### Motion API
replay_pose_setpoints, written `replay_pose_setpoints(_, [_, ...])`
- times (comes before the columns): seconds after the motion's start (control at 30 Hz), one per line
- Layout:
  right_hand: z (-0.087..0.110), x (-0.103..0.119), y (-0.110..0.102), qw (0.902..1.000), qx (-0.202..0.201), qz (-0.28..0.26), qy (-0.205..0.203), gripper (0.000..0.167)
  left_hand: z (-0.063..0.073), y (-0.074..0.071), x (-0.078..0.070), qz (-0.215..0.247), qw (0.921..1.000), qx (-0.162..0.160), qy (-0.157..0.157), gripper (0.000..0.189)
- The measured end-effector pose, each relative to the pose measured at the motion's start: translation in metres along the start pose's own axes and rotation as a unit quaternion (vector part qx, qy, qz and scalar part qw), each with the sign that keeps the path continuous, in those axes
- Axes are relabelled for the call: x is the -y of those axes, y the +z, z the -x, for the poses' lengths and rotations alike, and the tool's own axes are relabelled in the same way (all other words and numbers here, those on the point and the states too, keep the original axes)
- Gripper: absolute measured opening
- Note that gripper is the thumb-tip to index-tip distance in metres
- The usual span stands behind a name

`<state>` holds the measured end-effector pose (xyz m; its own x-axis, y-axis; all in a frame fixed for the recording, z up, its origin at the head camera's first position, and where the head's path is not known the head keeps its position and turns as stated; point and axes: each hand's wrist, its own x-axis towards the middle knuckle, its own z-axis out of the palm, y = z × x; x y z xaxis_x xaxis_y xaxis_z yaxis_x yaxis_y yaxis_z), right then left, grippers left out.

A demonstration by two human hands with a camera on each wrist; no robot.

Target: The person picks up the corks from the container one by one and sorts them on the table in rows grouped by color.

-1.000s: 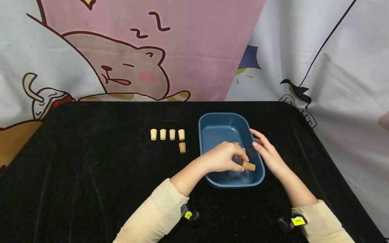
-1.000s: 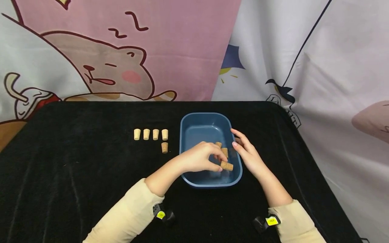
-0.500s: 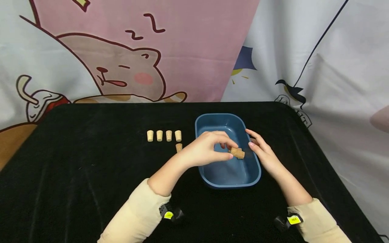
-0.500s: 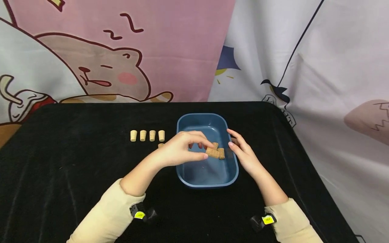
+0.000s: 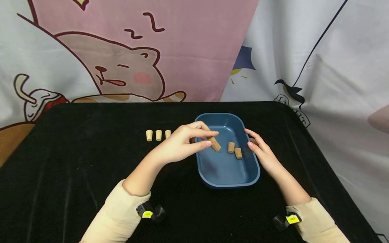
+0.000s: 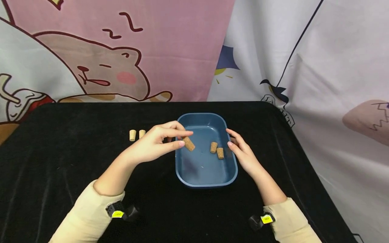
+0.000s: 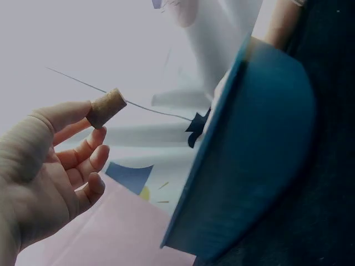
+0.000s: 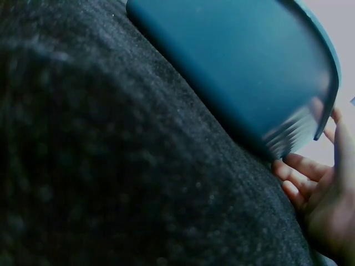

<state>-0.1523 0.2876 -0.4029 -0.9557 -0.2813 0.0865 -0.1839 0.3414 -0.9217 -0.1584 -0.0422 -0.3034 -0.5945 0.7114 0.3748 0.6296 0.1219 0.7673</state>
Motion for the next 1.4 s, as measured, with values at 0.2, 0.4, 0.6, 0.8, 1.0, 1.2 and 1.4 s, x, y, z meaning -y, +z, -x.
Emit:
replay_pose_setpoints(0.2, [-0.001, -0.001, 0.002, 1.0, 0.0, 0.005, 0.004, 0.051, 0.006, -0.011, 0.001, 0.006, 0.9999, -0.014, -0.004, 0.029])
replay_pose_setpoints(0.4, [0.001, -0.001, 0.001, 0.9999, -0.005, 0.009, -0.001, 0.051, 0.017, -0.022, 0.007, -0.018, 0.9986, -0.033, -0.037, 0.026])
replay_pose_setpoints(0.6, [0.0, 0.001, 0.003, 0.9999, -0.001, 0.012, 0.003, 0.051, 0.036, -0.034, 0.023, -0.029, 0.9946, -0.064, -0.077, 0.026])
replay_pose_setpoints(0.8, [0.001, 0.002, 0.002, 0.9999, 0.0, 0.014, 0.003, 0.051, 0.044, -0.046, 0.041, -0.008, 0.9927, -0.078, -0.091, 0.026])
replay_pose_setpoints(1.0, [0.001, 0.001, -0.001, 0.9999, 0.002, 0.012, -0.006, 0.051, 0.051, -0.057, 0.052, -0.033, 0.9899, -0.059, -0.125, 0.025])
replay_pose_setpoints(1.2, [0.001, 0.001, -0.001, 0.9999, 0.001, 0.012, 0.001, 0.051, 0.057, -0.061, 0.064, -0.06, 0.9881, -0.019, -0.14, 0.023])
replay_pose_setpoints(1.4, [0.001, 0.001, 0.001, 0.9999, 0.0, 0.012, 0.006, 0.052, 0.061, -0.061, 0.072, -0.089, 0.982, 0.03, -0.164, 0.024])
